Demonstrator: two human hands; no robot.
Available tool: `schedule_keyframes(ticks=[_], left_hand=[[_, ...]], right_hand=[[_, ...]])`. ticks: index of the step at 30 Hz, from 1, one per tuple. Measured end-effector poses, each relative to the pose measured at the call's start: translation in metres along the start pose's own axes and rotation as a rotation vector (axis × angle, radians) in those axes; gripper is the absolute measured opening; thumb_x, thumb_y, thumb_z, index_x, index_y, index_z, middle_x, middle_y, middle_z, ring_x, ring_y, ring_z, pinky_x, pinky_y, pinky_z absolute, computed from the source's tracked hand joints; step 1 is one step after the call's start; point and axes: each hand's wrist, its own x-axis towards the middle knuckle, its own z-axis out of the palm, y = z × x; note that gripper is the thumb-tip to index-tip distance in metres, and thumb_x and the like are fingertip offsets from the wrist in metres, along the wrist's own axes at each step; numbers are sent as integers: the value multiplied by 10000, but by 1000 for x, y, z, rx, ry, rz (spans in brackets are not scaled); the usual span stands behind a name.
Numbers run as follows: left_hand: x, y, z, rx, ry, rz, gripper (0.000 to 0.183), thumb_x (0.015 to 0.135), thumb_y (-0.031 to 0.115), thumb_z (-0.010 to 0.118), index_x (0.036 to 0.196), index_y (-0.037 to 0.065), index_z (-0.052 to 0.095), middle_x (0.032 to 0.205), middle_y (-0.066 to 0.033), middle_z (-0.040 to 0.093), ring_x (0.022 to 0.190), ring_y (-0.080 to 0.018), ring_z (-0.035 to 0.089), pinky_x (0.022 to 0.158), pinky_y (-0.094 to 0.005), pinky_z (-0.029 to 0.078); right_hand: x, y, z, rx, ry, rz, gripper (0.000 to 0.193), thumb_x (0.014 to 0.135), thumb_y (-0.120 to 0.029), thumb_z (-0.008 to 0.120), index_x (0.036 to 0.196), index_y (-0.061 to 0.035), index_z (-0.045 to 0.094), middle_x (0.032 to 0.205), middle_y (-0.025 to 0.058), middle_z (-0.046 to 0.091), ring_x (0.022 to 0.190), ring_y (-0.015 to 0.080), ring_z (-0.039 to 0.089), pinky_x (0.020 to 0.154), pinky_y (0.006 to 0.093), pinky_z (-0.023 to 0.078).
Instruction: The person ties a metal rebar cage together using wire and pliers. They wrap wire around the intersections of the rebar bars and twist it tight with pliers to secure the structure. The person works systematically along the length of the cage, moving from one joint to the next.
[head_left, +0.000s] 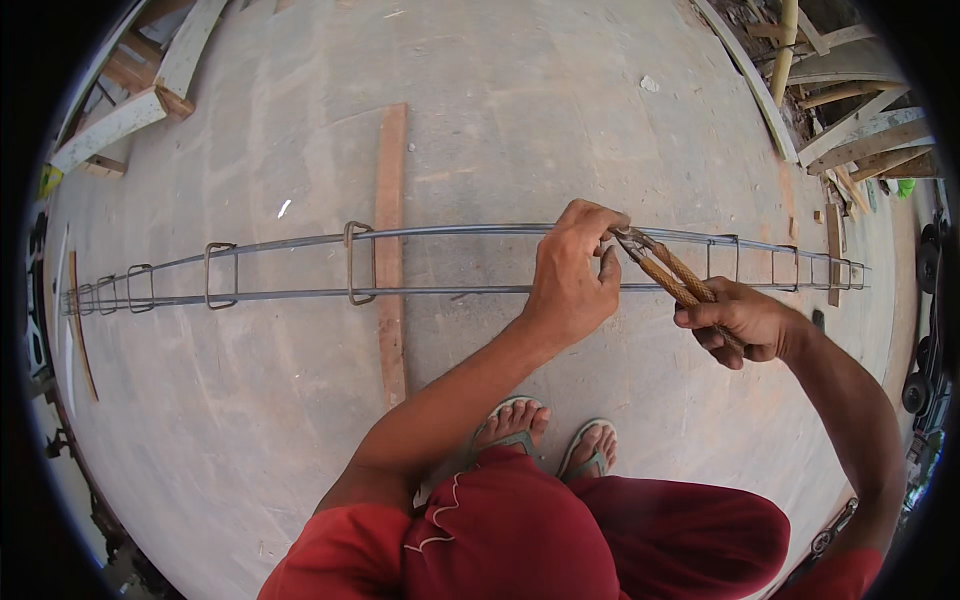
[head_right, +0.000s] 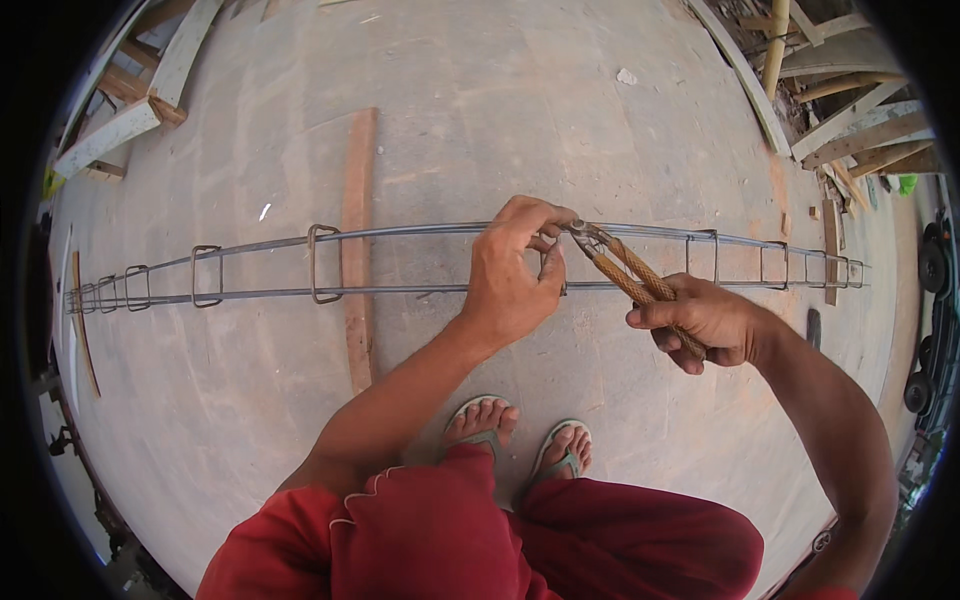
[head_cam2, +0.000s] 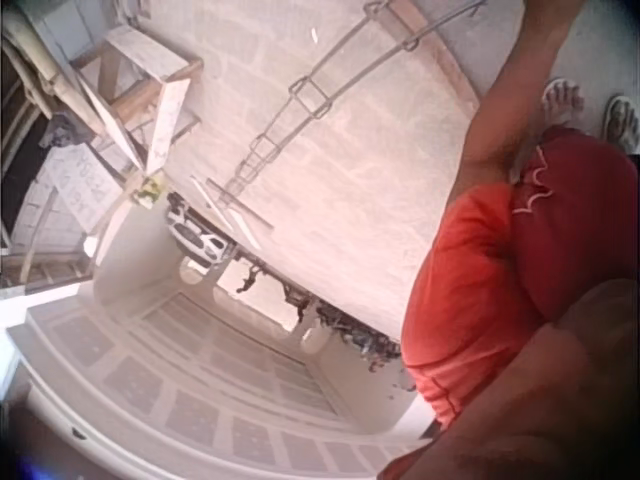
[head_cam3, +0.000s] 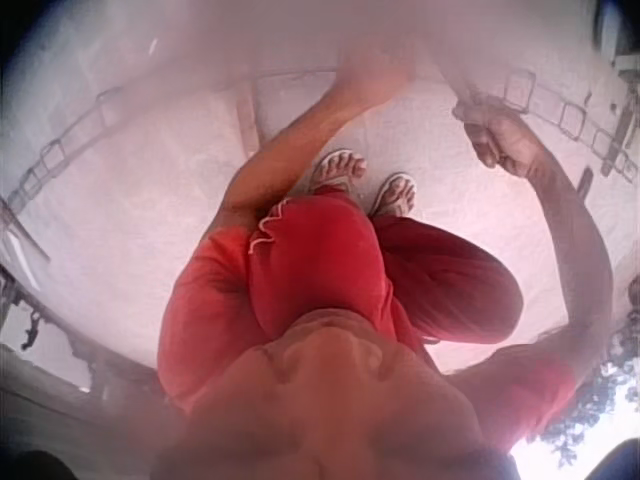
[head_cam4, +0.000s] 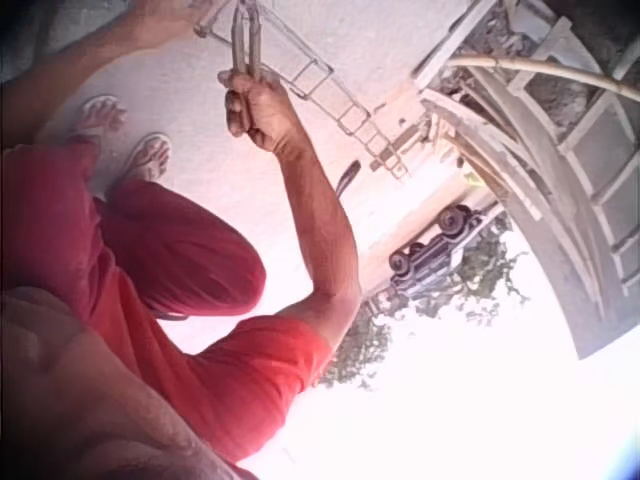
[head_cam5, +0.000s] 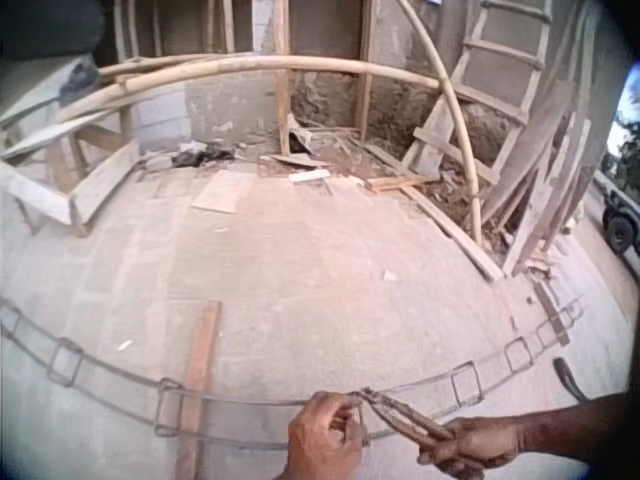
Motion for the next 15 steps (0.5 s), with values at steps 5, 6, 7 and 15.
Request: schedule_keyframes(ticks=[5,6,7,15], left_hand=[[-8,-19,-4,-422,-181,-659,259,1104,143,559,1072,-69,704,934,-138,748,813,-195,755,734,-345,643],[-7,-23,0,-554,-199,-701,321,1138,174,509,1058,-70,702,901,-129,753,786,-189,755,724,-346,644],[-8,-27,3,-670,-205,-695,351,1159,201,467,1072,-51,695,980,-142,758,843,-207,762,768,-355,646],[-13,-24,20,-953,-33,-924,303,1155,208,485,1131,-21,682,1053,-132,743,970,-231,735,896,-398,594]], right_hand=[[23,42,86,772,-170,-82,281,1033,-325,673,877,-153,515,606,-39,503,384,148,487,391,315,392],[25,41,100,899,-216,-103,297,1043,-353,656,872,-163,504,611,-41,508,394,150,485,409,316,397],[28,40,109,990,-277,-127,299,1049,-378,646,891,-163,512,613,-41,511,413,158,491,441,310,415],[39,48,108,778,-315,-355,474,1099,-579,508,1007,-120,586,738,41,627,628,204,681,566,352,533]])
